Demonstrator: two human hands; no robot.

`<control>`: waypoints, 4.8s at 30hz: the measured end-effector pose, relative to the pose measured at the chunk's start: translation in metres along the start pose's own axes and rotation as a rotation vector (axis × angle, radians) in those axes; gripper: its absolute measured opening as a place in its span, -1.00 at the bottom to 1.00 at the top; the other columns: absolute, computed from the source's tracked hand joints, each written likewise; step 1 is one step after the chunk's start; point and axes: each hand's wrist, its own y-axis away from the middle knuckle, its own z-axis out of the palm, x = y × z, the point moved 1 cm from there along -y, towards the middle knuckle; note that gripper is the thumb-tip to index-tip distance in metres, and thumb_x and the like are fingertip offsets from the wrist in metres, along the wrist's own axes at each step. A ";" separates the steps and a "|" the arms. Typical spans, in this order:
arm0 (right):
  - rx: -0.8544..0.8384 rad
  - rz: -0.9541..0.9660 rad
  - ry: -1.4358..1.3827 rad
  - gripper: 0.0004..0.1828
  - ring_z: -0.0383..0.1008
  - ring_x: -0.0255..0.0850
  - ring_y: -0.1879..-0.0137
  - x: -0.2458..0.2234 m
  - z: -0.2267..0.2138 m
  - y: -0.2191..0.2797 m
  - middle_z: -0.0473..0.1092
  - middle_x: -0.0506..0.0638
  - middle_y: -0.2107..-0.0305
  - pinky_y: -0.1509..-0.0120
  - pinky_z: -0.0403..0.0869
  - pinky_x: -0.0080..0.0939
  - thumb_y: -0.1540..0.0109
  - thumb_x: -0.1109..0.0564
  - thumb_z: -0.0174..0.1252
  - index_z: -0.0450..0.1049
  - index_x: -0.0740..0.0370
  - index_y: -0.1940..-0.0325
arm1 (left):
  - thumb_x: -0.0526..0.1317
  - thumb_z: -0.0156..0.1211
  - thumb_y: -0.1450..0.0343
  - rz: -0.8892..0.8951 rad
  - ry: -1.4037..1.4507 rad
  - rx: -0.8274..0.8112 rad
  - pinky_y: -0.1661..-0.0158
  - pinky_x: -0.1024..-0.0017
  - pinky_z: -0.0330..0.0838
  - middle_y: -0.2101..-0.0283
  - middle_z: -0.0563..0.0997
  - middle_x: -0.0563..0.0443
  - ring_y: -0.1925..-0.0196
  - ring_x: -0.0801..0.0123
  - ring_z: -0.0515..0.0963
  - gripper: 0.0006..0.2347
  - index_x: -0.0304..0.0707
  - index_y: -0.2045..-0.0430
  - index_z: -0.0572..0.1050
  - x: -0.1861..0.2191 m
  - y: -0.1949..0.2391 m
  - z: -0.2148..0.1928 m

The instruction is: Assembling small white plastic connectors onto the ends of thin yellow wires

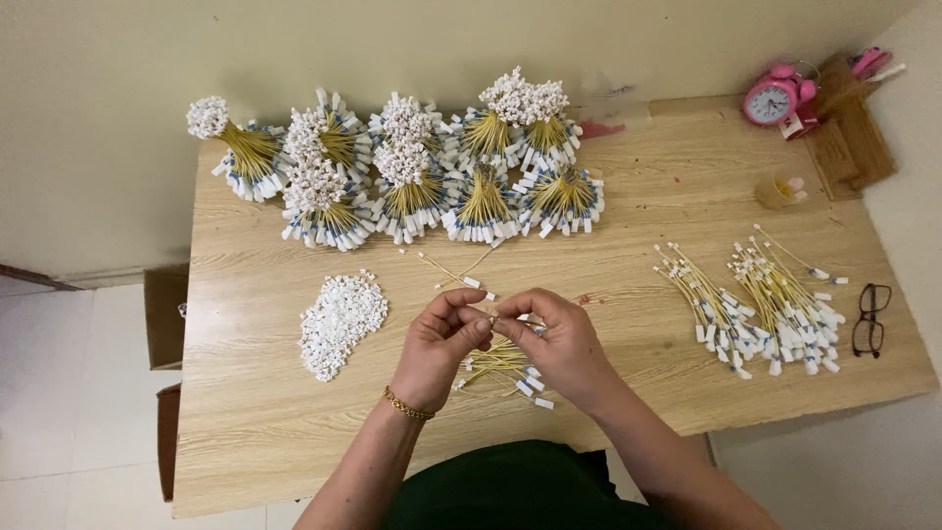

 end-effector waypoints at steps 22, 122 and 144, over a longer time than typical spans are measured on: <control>-0.072 0.285 -0.308 -0.85 0.39 -0.31 0.32 0.031 0.003 0.004 0.45 0.06 0.52 0.22 0.44 -0.28 -0.10 0.37 0.21 0.50 0.42 0.24 | -0.46 0.21 -0.32 -0.040 0.180 -0.086 0.30 0.48 0.60 0.40 0.60 -0.15 0.38 0.35 0.63 -0.67 -0.39 0.02 0.40 0.005 -0.003 -0.004; 0.022 0.233 -0.472 -0.89 0.44 -0.28 0.46 0.029 -0.004 0.001 0.41 0.08 0.61 0.35 0.50 -0.33 -0.18 0.31 0.20 0.47 0.42 0.23 | -0.41 0.27 -0.32 0.103 -0.173 0.103 0.35 0.56 0.59 0.40 0.60 -0.06 0.37 0.48 0.55 -0.74 -0.36 0.12 0.47 0.016 -0.003 0.012; -0.003 -0.140 0.075 -0.92 0.44 -0.05 0.30 -0.007 -0.012 -0.007 0.43 0.04 0.49 0.14 0.39 -0.08 -0.10 0.19 0.32 0.55 0.19 0.36 | -0.44 0.26 -0.30 0.134 -0.200 -0.066 0.33 0.55 0.57 0.44 0.59 -0.04 0.41 0.50 0.56 -0.72 -0.36 0.11 0.49 0.034 0.005 0.020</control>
